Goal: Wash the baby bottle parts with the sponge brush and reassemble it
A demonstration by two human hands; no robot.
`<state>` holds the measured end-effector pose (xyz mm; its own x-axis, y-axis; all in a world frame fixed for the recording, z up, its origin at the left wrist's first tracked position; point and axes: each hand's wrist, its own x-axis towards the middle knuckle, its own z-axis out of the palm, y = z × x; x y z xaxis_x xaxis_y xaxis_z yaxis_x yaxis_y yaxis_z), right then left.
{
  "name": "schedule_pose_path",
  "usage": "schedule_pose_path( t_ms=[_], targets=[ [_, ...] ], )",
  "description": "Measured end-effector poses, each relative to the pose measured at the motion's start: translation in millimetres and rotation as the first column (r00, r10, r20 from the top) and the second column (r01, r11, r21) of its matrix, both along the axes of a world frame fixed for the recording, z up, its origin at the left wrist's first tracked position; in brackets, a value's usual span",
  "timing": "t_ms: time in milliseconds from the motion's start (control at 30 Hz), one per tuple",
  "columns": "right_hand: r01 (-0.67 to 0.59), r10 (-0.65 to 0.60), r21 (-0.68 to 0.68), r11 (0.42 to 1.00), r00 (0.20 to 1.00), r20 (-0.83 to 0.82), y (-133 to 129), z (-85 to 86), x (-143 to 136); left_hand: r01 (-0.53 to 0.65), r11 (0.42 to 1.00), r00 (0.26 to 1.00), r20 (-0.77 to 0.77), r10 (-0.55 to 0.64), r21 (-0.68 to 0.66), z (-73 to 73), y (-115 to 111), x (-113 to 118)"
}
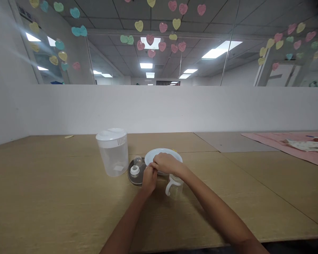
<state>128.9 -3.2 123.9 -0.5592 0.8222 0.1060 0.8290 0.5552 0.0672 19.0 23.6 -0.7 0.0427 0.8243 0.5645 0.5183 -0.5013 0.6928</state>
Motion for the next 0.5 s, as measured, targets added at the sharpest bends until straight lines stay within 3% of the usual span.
schedule_pose_path(
  t_ms=[200, 500],
  targets=[
    [0.033, -0.033, 0.099, 0.995, 0.999, 0.003, -15.1, 9.4, -5.1, -0.015, 1.000, 0.999, -0.048, 0.015, 0.008, 0.9, 0.2, 1.1],
    [0.028, -0.022, 0.133, 0.991, 0.999, -0.045, -24.9, 15.6, -9.0, -0.013, 1.000, 1.000, -0.024, 0.013, 0.015, 2.5, -2.7, 3.3]
  ],
)
